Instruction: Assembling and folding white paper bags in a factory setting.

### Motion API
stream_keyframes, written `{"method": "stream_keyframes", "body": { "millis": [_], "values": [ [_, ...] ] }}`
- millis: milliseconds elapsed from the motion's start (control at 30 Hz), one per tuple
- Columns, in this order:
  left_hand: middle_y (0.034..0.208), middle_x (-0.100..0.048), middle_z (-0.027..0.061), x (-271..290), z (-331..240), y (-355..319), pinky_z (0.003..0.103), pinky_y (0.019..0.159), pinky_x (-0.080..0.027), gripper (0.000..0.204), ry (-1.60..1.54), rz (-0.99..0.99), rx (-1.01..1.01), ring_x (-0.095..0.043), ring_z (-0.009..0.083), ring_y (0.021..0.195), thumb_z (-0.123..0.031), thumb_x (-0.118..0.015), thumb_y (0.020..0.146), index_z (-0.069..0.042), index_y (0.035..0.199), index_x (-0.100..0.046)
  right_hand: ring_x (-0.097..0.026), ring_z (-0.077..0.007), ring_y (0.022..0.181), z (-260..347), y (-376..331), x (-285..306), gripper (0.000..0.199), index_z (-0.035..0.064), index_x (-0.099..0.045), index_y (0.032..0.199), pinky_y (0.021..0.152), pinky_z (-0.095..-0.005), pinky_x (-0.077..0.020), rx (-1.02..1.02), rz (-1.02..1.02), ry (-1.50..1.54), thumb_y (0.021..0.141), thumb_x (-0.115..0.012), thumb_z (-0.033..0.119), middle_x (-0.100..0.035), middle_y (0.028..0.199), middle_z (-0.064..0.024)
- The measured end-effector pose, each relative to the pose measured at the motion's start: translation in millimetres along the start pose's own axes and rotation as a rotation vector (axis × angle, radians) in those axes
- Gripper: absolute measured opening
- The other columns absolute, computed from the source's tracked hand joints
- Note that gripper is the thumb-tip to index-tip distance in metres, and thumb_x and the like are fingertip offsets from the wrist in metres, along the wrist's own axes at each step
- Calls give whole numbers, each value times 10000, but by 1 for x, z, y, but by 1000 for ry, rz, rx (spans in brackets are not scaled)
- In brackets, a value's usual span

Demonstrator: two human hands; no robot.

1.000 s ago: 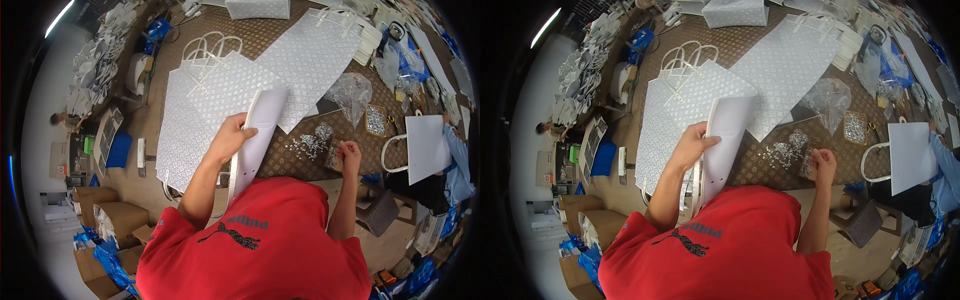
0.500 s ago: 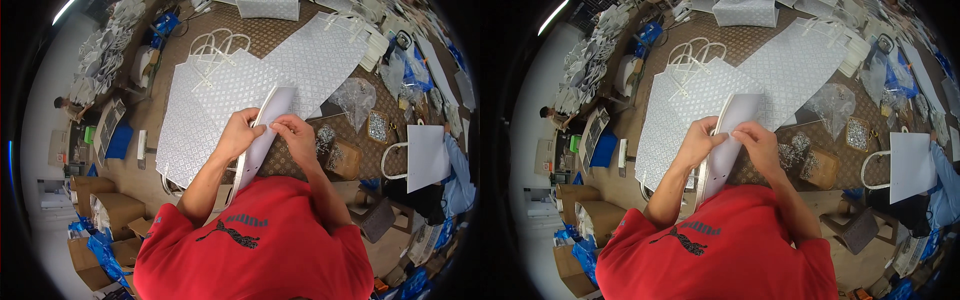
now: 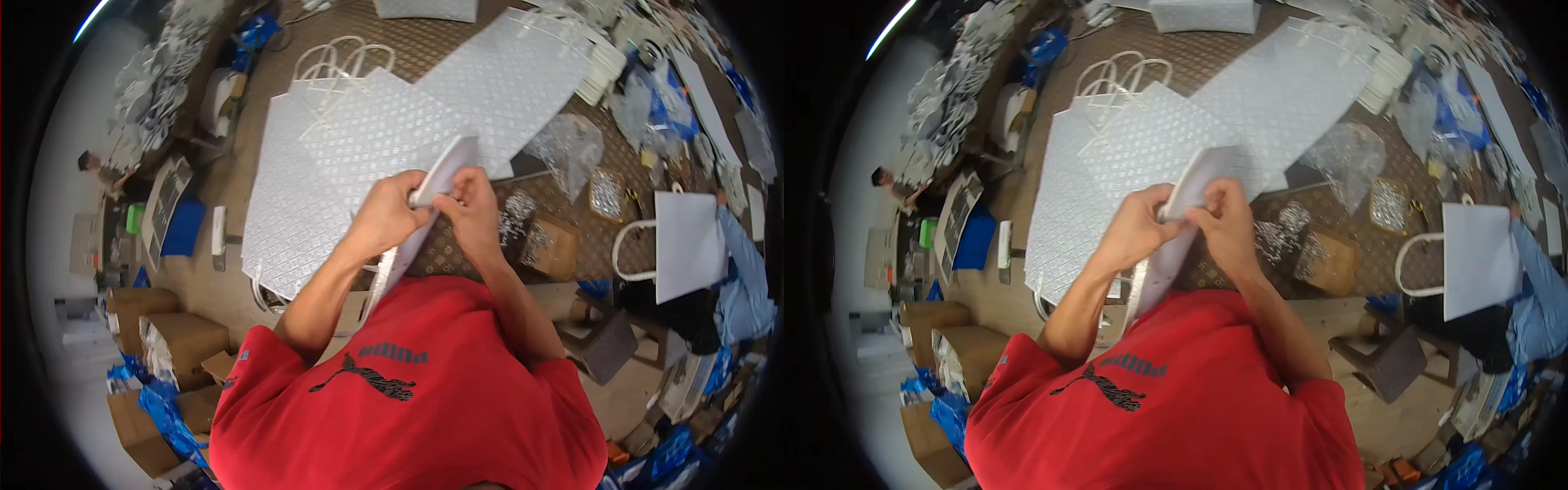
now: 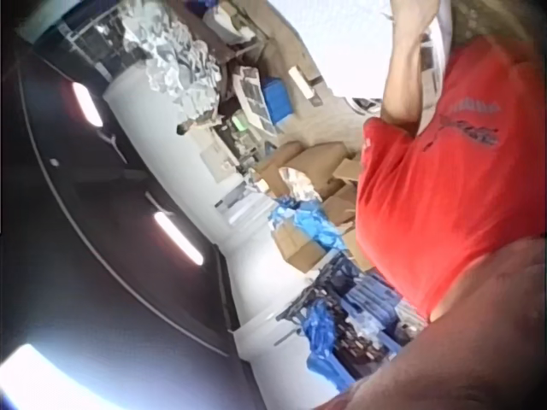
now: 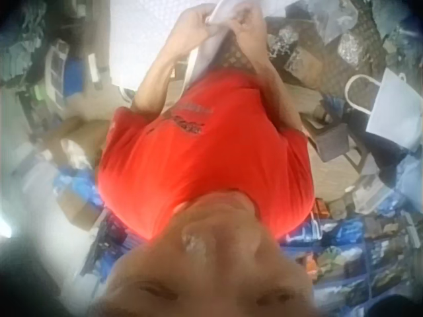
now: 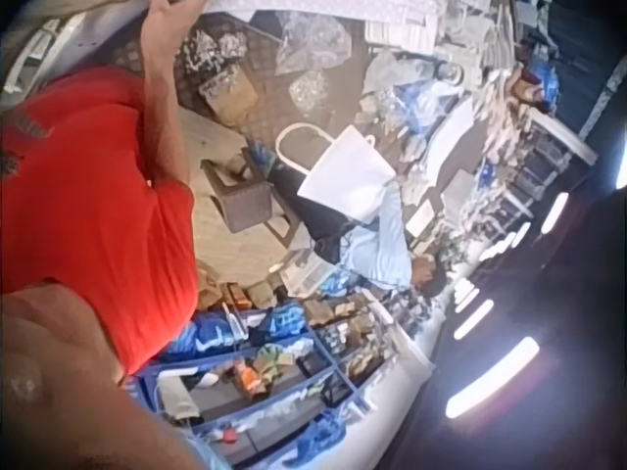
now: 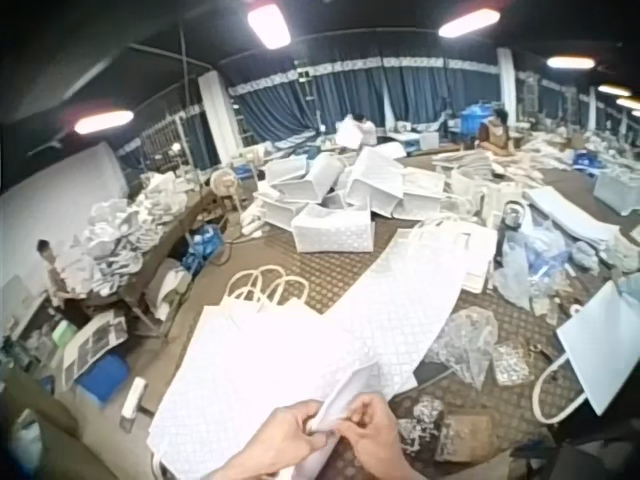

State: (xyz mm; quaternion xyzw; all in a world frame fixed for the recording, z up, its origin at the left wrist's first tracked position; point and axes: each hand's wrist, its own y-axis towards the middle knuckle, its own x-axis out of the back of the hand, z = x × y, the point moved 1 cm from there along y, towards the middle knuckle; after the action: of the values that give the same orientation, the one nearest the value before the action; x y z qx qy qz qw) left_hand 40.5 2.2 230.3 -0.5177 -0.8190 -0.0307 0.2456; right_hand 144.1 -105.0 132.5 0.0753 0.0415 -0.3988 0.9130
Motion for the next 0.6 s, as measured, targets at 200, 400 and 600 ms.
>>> {"method": "stream_keyframes", "body": {
  "millis": [200, 400, 600],
  "values": [
    [891, -711, 167, -2, -5, 5, 336, 707, -519, 309, 159, -50, -43, -671, 169, 806, -82, -745, 805, 38, 1081, -674, -536, -91, 753, -4, 10, 22, 258, 48, -593, 1063, 660, -250, -463, -109, 35, 46, 843, -729, 40, -547, 831, 7],
    [938, -726, 160, 19, 58, 16, 344, 709, -539, 283, 95, -55, 184, -684, 193, 799, -55, -731, 836, 63, 1089, -680, -664, -157, 817, -31, -13, 144, 194, 28, -656, 1101, 710, -294, -532, -133, -81, -301, 931, -664, 123, -695, 924, -78],
    [986, -720, 152, 17, 83, 10, 346, 728, -563, 301, -260, -75, 216, -692, 230, 806, -79, -728, 856, 103, 1089, -676, -639, -399, 882, -149, -66, 243, 161, 47, -698, 917, 761, -468, -516, -246, -393, -1156, 806, -733, 158, -650, 961, -172]
  ]
}}
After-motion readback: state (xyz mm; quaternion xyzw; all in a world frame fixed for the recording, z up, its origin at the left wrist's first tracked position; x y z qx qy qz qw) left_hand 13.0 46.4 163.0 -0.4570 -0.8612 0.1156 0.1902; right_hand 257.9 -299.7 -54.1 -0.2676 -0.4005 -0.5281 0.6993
